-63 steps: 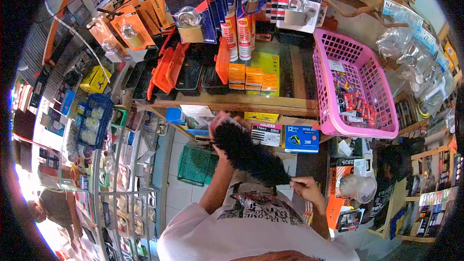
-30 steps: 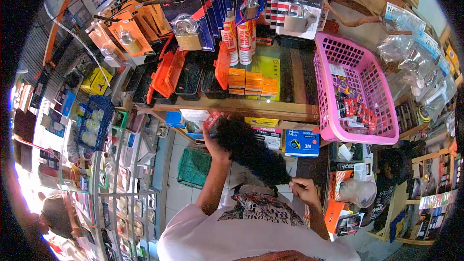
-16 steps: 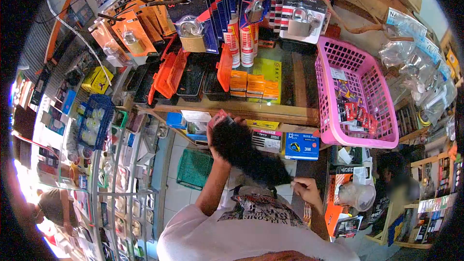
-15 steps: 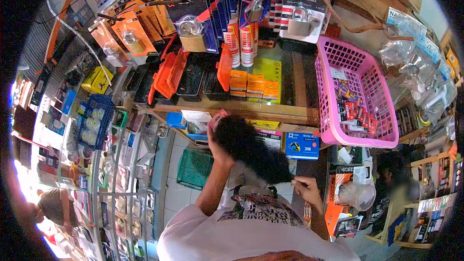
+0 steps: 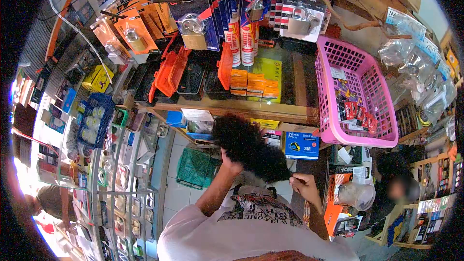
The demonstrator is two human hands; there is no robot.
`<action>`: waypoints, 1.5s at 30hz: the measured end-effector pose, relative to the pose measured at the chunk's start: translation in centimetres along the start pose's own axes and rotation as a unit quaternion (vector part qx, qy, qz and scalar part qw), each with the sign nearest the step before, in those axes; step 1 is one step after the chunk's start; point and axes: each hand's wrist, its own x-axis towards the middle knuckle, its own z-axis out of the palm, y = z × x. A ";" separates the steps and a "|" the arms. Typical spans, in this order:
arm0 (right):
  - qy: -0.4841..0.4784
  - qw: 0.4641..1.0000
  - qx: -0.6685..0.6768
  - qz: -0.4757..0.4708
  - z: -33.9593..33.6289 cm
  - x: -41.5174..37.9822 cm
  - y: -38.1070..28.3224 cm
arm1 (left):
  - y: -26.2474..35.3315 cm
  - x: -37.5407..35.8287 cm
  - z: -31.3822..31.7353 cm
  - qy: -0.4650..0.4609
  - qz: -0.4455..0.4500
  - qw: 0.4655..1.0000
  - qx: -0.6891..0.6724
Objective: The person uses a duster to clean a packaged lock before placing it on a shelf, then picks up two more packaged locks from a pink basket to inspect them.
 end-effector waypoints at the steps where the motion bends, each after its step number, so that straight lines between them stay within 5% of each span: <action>1: 0.000 1.000 0.008 0.018 0.0 -0.1 -0.1 | -0.1 0.0 0.0 0.005 0.003 1.000 0.002; 4: -0.031 0.999 0.026 0.009 0.0 -0.4 -0.5 | -0.4 0.1 0.1 0.021 0.009 1.000 0.011; 6: 0.024 1.000 0.002 -0.004 0.3 -0.4 -0.8 | -0.9 0.4 0.3 0.051 0.073 0.971 0.220; 8: 0.028 1.000 -0.013 -0.008 0.3 -0.5 -0.6 | -1.7 0.7 0.5 0.095 0.183 0.779 0.592; 9: 0.006 1.000 -0.016 -0.007 -0.1 -0.6 -0.3 | -0.5 0.4 0.3 0.082 0.133 0.803 0.575; 12: 0.018 0.998 -0.055 -0.035 -0.3 -0.6 -0.3 | 0.9 -0.2 -0.5 0.031 0.038 0.983 0.177; 14: 0.044 0.997 -0.050 -0.028 0.0 -0.8 -0.4 | 1.5 -0.3 -0.5 0.051 0.061 0.969 0.236; 16: 0.064 0.998 -0.005 0.013 0.3 -1.0 -0.6 | 1.9 -0.4 0.0 0.121 0.162 0.774 0.600; 17: 0.056 0.998 -0.026 -0.007 0.3 -1.1 -1.2 | -1.5 0.0 0.2 0.080 0.155 0.783 0.597; 19: 0.039 0.996 -0.069 -0.047 0.1 -1.2 -2.5 | 0.3 -0.4 -0.4 -0.020 0.141 0.690 0.709; 21: 0.064 0.996 -0.053 -0.024 0.2 -1.2 -2.2 | 0.5 -0.5 0.2 0.099 0.214 0.745 0.624; 22: 0.076 0.996 -0.043 -0.011 0.4 -1.3 -1.9 | 0.0 -0.2 0.9 0.079 0.156 0.792 0.585; 24: 0.060 0.997 -0.035 -0.023 0.1 -1.3 -0.8 | -2.0 0.3 0.6 0.018 0.190 0.756 0.626; 28: 0.068 0.998 -0.008 0.013 -0.1 -1.5 -0.2 | -0.5 -0.9 1.3 0.047 0.163 0.770 0.615; 31: -0.010 0.999 -0.039 -0.003 -0.5 -1.8 -1.2 | -0.7 -0.1 0.8 -0.002 0.189 0.722 0.666; 33: 0.039 0.997 -0.061 -0.021 0.0 -1.6 -1.2 | 0.6 -0.1 0.7 -0.037 0.182 0.667 0.722; 35: 0.041 0.998 -0.039 -0.021 0.3 -2.0 -1.0 | -0.5 -1.0 1.4 -0.036 0.049 0.836 0.545; 36: 0.019 1.000 -0.008 -0.016 0.2 -2.2 -0.8 | -0.9 -0.8 1.2 0.024 0.148 0.767 0.623; 38: -0.006 1.000 -0.004 -0.011 -0.1 -2.2 -0.9 | 3.6 -1.0 -0.3 0.046 0.143 0.687 0.711; 39: -0.008 0.999 -0.030 -0.012 -0.2 -2.1 -1.2 | 4.7 -0.4 0.0 -0.088 0.026 0.778 0.621; 42: -0.013 0.999 -0.041 -0.009 -0.4 -2.2 -1.0 | 1.9 -1.9 1.5 0.124 0.214 0.760 0.601; 43: -0.014 0.999 -0.036 -0.008 -0.5 -2.1 -1.0 | 1.0 -1.5 1.7 0.074 0.178 0.768 0.611; 45: -0.015 0.999 -0.018 -0.031 0.1 -2.4 -2.2 | 3.9 -2.3 0.5 0.075 0.230 0.658 0.713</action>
